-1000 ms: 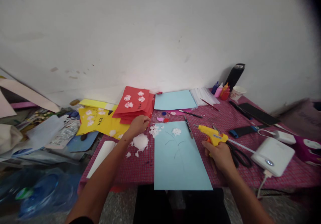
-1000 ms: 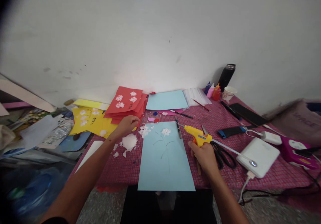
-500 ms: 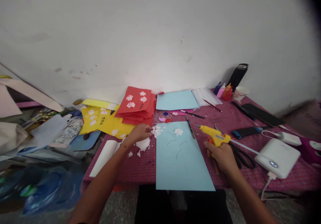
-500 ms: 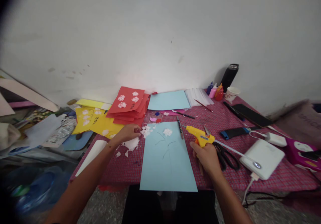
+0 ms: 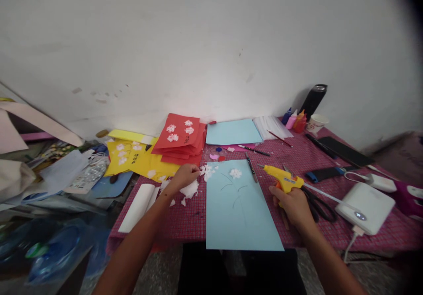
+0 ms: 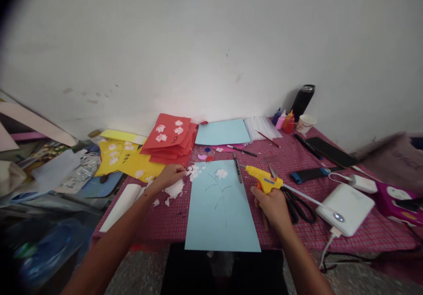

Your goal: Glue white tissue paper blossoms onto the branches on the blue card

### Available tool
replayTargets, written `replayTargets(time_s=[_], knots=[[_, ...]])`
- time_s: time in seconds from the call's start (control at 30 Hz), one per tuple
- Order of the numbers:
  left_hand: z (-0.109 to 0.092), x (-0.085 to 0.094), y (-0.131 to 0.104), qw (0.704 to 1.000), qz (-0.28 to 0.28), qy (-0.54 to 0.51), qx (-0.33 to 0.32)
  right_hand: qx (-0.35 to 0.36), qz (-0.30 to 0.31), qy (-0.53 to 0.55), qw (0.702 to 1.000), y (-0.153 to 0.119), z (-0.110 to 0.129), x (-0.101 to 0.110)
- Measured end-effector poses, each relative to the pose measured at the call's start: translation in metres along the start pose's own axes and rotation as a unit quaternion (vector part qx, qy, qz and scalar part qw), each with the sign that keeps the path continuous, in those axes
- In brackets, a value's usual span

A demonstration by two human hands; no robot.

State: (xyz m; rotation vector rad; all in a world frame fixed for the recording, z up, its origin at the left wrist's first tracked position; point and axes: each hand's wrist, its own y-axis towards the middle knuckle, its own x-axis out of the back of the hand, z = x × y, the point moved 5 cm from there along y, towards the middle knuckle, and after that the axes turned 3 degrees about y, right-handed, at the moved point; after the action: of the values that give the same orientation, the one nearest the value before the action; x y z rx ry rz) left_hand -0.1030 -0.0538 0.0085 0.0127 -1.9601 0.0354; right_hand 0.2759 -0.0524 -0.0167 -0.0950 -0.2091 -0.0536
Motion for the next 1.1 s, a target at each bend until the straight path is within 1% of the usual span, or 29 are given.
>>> replayTargets(time_s=[0.13,0.23,0.37,0.43,0.53,0.57,0.63,0.7,0.73,0.83,0.87,0.93,1.0,1.1], knots=[[0.004,0.006,-0.006,0.990,0.006,-0.138,0.026,-0.005,0.007,-0.008,1.000,0.001,-0.003,0.000],[0.000,0.005,-0.013,0.965,0.027,-0.255,0.050,-0.004,0.012,-0.012,1.000,0.002,-0.004,0.000],[-0.018,-0.005,-0.023,0.911,0.063,-0.405,0.043,0.005,0.004,-0.023,1.000,0.003,-0.007,0.001],[-0.027,-0.014,-0.029,0.876,0.084,-0.472,0.052,0.009,-0.002,-0.030,1.000,0.004,-0.011,0.001],[-0.042,-0.027,-0.037,0.822,0.112,-0.553,0.073,0.007,0.006,-0.029,1.000,0.006,-0.014,0.000],[-0.047,-0.031,-0.040,0.811,0.117,-0.569,0.075,0.002,0.009,-0.020,1.000,0.006,-0.013,0.000],[-0.059,-0.038,-0.043,0.799,0.119,-0.584,0.073,-0.015,0.003,0.023,1.000,0.004,-0.008,-0.001],[-0.070,-0.045,-0.045,0.802,0.097,-0.585,0.072,-0.030,-0.008,0.100,0.995,-0.001,0.002,-0.003],[-0.075,-0.048,-0.045,0.809,0.073,-0.579,0.071,-0.036,-0.004,0.145,0.989,-0.006,0.008,-0.007],[-0.093,-0.056,-0.046,0.845,-0.010,-0.532,0.059,-0.056,0.044,0.259,0.963,-0.021,0.023,-0.028],[-0.099,-0.058,-0.048,0.857,-0.032,-0.512,0.053,-0.067,0.041,0.284,0.955,-0.025,0.024,-0.035],[-0.112,-0.062,-0.051,0.873,-0.062,-0.481,0.045,-0.080,0.047,0.306,0.948,-0.033,0.024,-0.050],[-0.122,-0.064,-0.055,0.882,-0.082,-0.463,0.037,-0.086,0.048,0.304,0.947,-0.038,0.020,-0.062],[-0.133,-0.066,-0.061,0.888,-0.102,-0.447,0.015,-0.087,0.045,0.298,0.950,-0.043,0.016,-0.072]])
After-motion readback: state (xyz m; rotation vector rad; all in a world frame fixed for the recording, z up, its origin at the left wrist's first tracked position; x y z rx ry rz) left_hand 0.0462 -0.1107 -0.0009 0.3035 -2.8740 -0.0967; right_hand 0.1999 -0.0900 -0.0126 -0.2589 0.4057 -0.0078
